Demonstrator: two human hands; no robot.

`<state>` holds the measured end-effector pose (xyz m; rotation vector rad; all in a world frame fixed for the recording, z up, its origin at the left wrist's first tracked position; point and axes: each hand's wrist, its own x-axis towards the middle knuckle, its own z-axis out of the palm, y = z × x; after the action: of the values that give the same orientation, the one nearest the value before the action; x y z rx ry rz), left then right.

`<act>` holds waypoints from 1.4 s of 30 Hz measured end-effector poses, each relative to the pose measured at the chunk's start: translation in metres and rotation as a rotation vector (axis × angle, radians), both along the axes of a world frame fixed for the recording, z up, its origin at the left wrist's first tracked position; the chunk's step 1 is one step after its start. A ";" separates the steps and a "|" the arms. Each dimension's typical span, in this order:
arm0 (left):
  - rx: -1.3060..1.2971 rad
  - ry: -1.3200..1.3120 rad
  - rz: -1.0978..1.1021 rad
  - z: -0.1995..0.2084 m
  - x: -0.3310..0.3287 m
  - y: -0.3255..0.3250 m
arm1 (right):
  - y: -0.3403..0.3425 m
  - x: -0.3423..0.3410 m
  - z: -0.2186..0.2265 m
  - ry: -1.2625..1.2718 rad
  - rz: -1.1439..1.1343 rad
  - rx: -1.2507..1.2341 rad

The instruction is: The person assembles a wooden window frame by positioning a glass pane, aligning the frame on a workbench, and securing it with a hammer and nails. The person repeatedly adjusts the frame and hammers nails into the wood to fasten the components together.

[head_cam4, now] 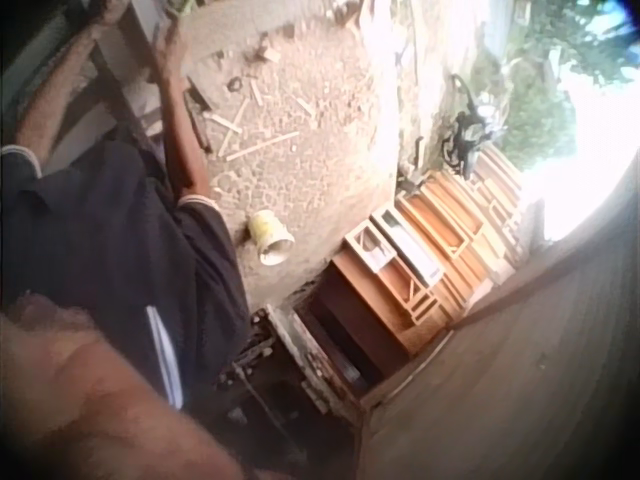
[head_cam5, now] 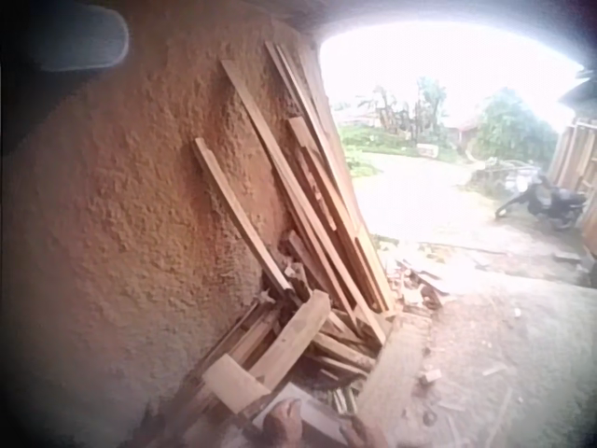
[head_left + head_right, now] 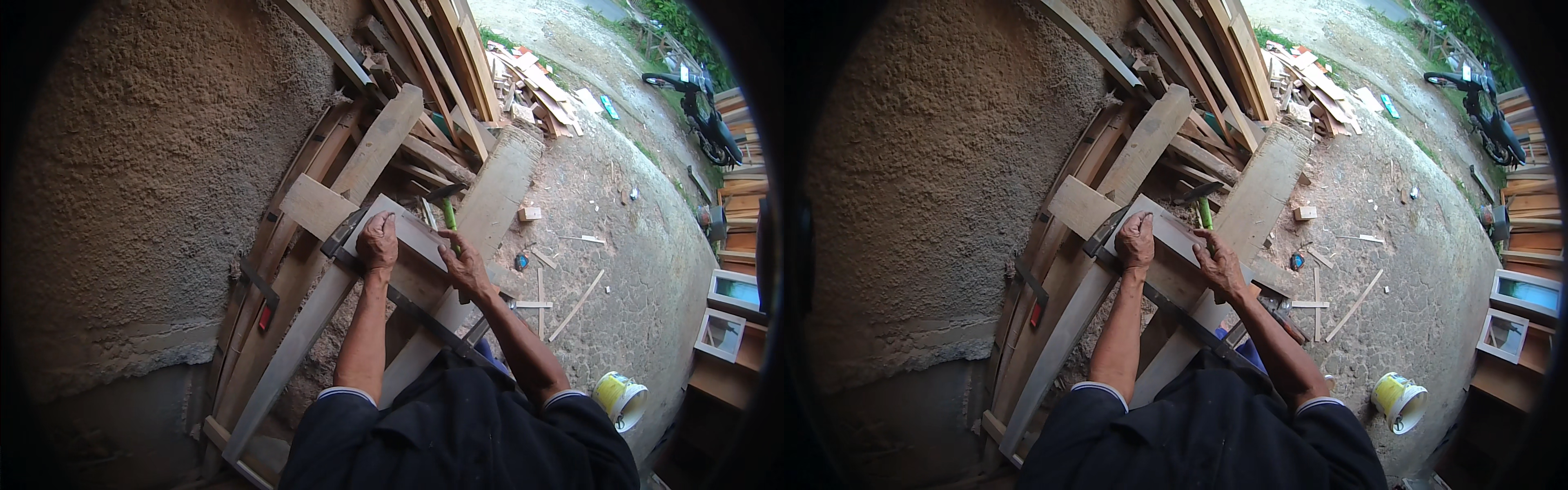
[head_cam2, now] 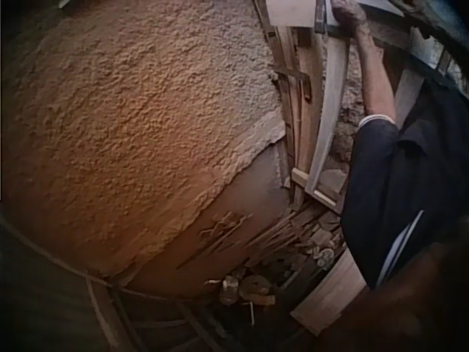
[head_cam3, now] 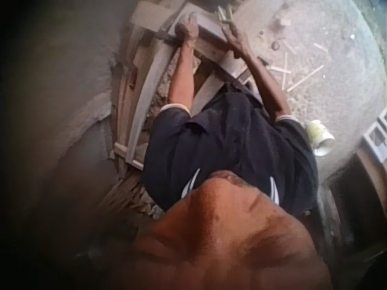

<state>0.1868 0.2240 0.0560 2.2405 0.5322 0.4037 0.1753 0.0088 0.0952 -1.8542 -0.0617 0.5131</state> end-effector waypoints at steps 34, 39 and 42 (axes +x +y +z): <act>0.336 -0.149 -0.034 -0.012 -0.001 -0.005 | 0.016 0.002 0.026 -0.611 0.438 -0.408; 0.059 0.032 -0.018 0.001 0.001 0.004 | 0.017 0.002 0.029 -0.461 0.487 -0.448; -0.045 -0.108 0.072 0.002 0.010 0.018 | 0.018 0.000 0.028 -0.636 0.410 -0.347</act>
<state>0.1972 0.2416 0.0575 2.1477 0.5609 0.5415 0.1753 0.0267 0.1229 -2.2966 -0.8362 0.1934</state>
